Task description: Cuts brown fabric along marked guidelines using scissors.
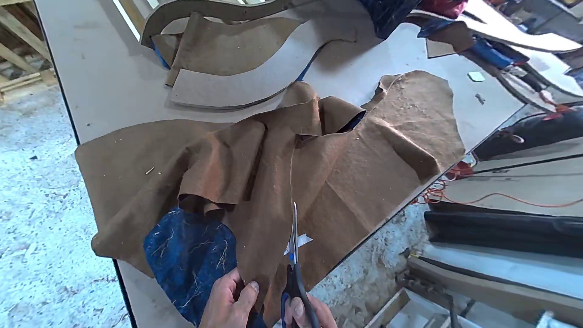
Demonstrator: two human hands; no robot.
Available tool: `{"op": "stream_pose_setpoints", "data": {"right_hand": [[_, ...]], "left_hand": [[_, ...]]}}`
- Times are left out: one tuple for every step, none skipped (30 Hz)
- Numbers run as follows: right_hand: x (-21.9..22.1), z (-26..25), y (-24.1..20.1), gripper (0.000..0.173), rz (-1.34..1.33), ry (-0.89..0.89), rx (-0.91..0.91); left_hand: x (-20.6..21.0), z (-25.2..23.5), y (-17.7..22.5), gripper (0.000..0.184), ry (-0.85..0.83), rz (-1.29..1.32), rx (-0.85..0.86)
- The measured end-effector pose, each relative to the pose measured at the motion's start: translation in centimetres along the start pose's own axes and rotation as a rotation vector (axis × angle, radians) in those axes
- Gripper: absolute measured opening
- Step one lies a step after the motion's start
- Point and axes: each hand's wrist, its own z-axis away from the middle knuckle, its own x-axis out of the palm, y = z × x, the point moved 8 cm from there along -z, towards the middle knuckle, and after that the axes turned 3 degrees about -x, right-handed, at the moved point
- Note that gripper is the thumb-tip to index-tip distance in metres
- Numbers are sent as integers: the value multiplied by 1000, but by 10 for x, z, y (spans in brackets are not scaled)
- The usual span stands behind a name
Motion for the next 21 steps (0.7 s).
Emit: {"op": "stream_pose_setpoints", "data": {"right_hand": [[0, -2, 0, 49, 17, 0, 0], [0, -4, -1, 50, 30, -1, 0], [1, -5, -1, 51, 38, -2, -2], [1, -6, -1, 52, 45, -3, -5], [2, -8, -1, 52, 60, 0, -10], [2, -8, 0, 53, 85, 7, -12], [1, -9, 0, 54, 119, 19, -16], [0, -9, 0, 55, 159, 32, -17], [-1, -9, 0, 57, 199, 42, -19], [-2, -8, 0, 59, 244, 50, -20], [-3, -8, -1, 62, 294, 55, -17], [-4, -7, -2, 64, 344, 59, -12], [-5, -7, -3, 66, 376, 61, -15], [-4, -7, -3, 67, 393, 64, -19], [-4, -8, -3, 67, 401, 64, -22], [-4, -8, -3, 67, 410, 64, -25], [-4, -8, -4, 67, 426, 66, -25], [-5, -9, -4, 67, 444, 69, -18], [-5, -9, -4, 68, 466, 72, -6], [-6, -8, -5, 69, 490, 77, 3], [-7, -8, -5, 69, 511, 83, 10]], "left_hand": [[0, 0, 0, 18, 0, -10, -3], [0, 0, 0, 18, -4, -16, -1], [0, 0, 1, 18, -8, -22, 8], [-1, 0, 1, 17, -10, -27, 14], [-1, 1, 1, 17, -12, -31, 14], [-1, 1, 0, 17, -14, -33, 9], [-1, 1, 0, 17, -18, -34, 8], [-2, 1, 0, 17, -21, -30, 13], [-2, 0, 1, 17, -21, -24, 22], [-3, 1, 1, 17, -20, -19, 37], [-3, 1, 2, 16, -18, -23, 56], [-3, 1, 3, 16, -18, -32, 76], [-3, 1, 3, 16, -23, -31, 87], [-3, 1, 3, 16, -28, -23, 89], [-3, 1, 3, 16, -31, -15, 90], [-3, 2, 3, 16, -33, -10, 91], [-3, 2, 3, 16, -33, -12, 93], [-4, 2, 3, 15, -34, -14, 96], [-4, 2, 2, 15, -33, -16, 103], [-4, 2, 2, 15, -31, -17, 112], [-4, 3, 3, 15, -26, -19, 120]]}}
